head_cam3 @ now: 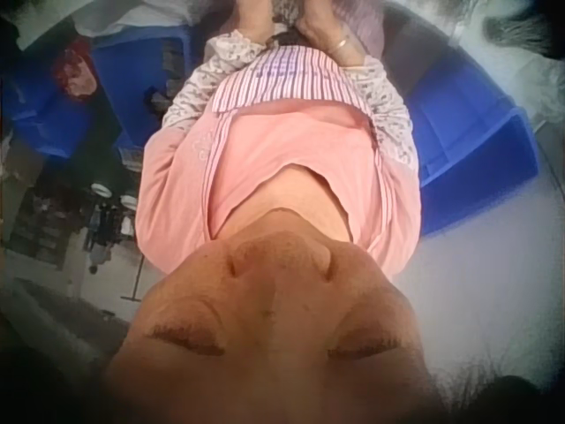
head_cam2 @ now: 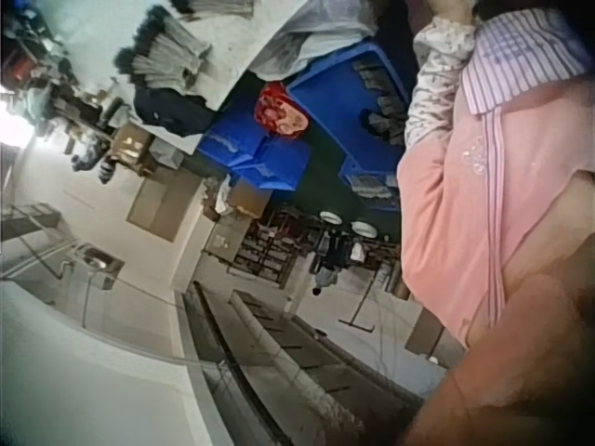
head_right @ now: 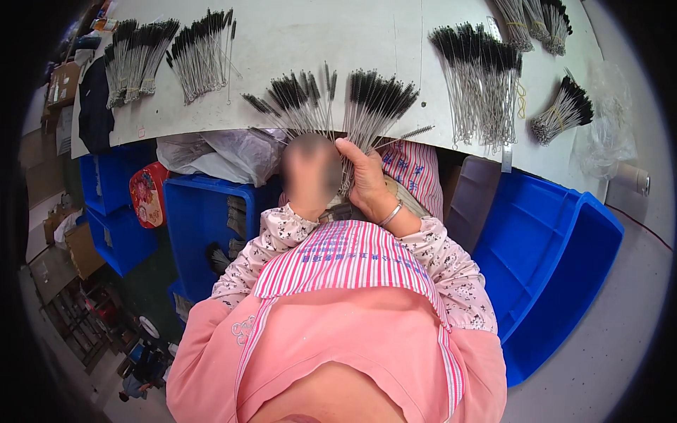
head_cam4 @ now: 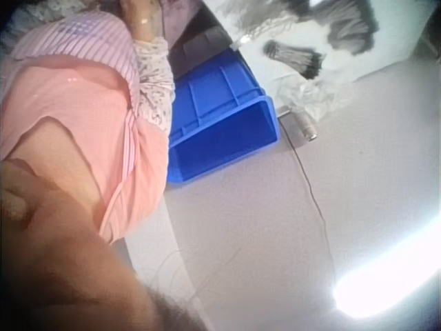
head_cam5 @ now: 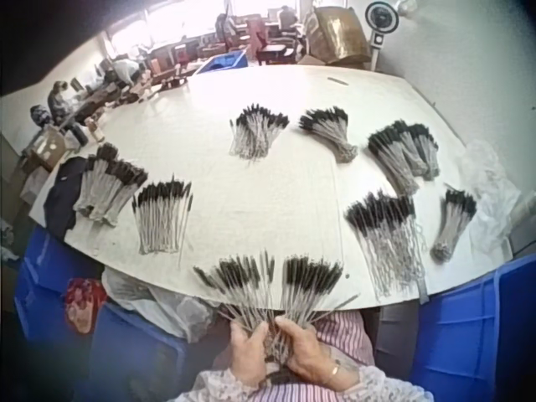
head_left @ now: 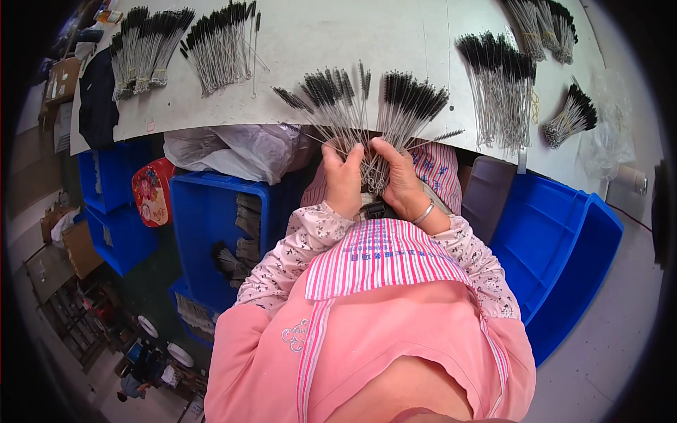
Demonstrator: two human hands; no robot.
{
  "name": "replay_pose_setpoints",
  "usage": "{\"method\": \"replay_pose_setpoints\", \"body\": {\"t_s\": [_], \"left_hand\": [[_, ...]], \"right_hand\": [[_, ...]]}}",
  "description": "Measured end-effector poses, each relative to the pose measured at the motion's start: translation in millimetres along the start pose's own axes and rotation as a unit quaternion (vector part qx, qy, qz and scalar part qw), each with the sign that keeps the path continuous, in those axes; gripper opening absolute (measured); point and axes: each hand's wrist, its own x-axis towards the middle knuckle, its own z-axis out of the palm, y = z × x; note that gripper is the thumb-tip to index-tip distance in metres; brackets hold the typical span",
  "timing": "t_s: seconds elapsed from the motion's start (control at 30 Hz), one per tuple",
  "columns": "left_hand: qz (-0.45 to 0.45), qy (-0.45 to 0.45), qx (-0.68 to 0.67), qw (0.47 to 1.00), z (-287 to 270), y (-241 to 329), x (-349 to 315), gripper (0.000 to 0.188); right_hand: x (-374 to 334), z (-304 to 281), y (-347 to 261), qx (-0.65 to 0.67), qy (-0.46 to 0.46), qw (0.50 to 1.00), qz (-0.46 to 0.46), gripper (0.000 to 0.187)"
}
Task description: The person gathers bundles of wire brushes on a white table, aligns them by hand, and places them into a blue bin. The person repeatedly picks up new bundles, aligns the bristles, and transfers them to the bin.
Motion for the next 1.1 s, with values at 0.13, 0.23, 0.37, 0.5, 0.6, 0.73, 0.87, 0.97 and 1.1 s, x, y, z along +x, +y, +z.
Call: {"method": "replay_pose_setpoints", "body": {"t_s": [0.13, 0.23, 0.37, 0.5, 0.6, 0.73, 0.87, 0.97, 1.1], "left_hand": [[0.01, 0.007, 0.013, 1.0, -1.4, -3.3, 0.7, 0.024], [0.013, 0.016, 0.005, 1.0, -3.7, -8.3, 2.7, 0.023], [-0.006, 0.023, -0.028, 0.999, -3.6, -8.5, 3.5, 0.021], [-0.018, 0.031, -0.035, 0.999, -6.9, -9.7, 4.0, 0.021], [-0.018, 0.021, -0.033, 0.999, -1.8, -3.2, 1.2, 0.022], [0.005, 0.03, 0.022, 0.999, -1.6, -4.2, 1.6, 0.023], [0.024, 0.041, 0.032, 0.998, 1.4, -3.6, -0.6, 0.022], [0.041, 0.043, 0.047, 0.997, 0.4, -5.2, 0.5, 0.021], [0.062, 0.039, 0.05, 0.996, 3.0, -5.4, 3.1, 0.018]], "right_hand": [[1.1, -1.2, 0.8, 0.0, 0.002, 1.0, -0.007, 0.022], [0.0, 0.6, 1.0, 0.004, -0.003, 1.0, -0.013, 0.022], [3.6, -3.0, 3.4, 0.0, 0.004, 1.0, -0.024, 0.022], [-0.6, 1.4, 0.7, -0.025, 0.014, 0.999, -0.026, 0.021], [-2.1, 2.0, -1.2, -0.001, -0.003, 1.0, -0.007, 0.022], [4.2, -5.7, 2.4, 0.034, -0.016, 0.999, 0.004, 0.02], [0.0, 1.4, -0.4, 0.049, -0.003, 0.999, 0.016, 0.016], [0.4, 0.1, -0.1, 0.067, -0.008, 0.997, 0.025, 0.011], [-0.1, 1.2, -2.8, 0.076, -0.015, 0.997, 0.027, 0.006]]}}
